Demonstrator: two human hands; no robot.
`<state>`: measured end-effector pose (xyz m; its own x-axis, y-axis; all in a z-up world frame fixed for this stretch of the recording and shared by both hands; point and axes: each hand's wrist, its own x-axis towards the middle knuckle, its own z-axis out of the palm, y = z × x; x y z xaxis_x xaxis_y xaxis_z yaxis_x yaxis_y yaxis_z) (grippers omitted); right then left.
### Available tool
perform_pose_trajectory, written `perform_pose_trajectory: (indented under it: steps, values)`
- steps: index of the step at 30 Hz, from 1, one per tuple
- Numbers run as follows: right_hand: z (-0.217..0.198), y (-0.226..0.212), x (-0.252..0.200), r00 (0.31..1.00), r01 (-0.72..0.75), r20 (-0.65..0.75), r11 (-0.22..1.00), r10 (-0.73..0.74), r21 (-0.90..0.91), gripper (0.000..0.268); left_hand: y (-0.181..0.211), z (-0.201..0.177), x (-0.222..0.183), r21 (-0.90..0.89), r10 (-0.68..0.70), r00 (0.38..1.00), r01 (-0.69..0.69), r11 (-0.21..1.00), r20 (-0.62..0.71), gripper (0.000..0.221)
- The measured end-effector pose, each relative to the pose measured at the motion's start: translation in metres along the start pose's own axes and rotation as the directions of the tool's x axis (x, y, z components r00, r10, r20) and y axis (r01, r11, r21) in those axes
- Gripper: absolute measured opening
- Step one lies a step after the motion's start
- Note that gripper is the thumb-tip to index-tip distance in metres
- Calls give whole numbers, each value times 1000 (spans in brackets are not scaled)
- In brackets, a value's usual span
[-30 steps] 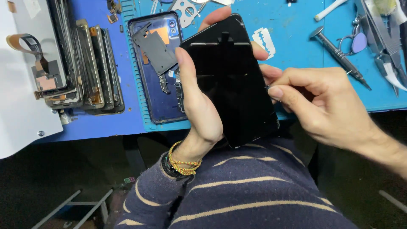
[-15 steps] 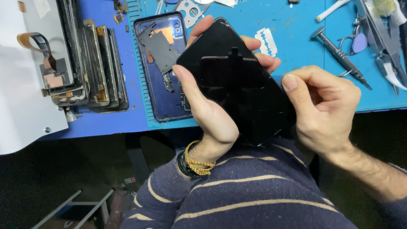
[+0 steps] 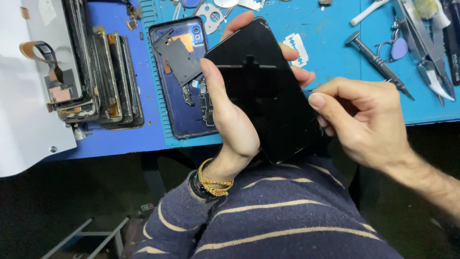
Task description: Disassembling a smartphone to remove a damaged screen at a repair station.
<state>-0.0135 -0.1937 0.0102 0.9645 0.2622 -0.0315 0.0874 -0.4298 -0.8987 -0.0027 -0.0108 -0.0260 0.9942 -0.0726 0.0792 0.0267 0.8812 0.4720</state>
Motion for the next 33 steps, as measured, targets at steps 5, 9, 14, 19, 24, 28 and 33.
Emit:
perform_pose_trajectory:
  steps: [5,9,14,19,24,28,33]
  values:
    - [6,9,-3,996,-24,-80,999,27,46,15,2,2,1,65,-17,1000,16,998,15,70]
    - [1,9,-2,997,-49,-60,996,53,71,16,5,2,0,84,-52,998,49,995,36,70]
    - [-5,11,3,987,-155,53,981,150,118,19,10,5,-1,174,-73,996,63,983,51,70]
    - [-5,9,4,988,-145,55,986,141,78,19,10,2,-2,236,-75,994,55,970,77,71]
    - [-3,10,5,995,-98,29,995,98,17,19,10,5,-4,412,-50,993,0,911,110,75]
    - [-5,4,9,998,-60,18,997,61,-46,17,8,6,-1,264,-70,994,45,964,87,72]
    - [-24,-22,24,995,48,93,972,-28,-230,17,12,6,5,139,-117,990,105,985,80,72]
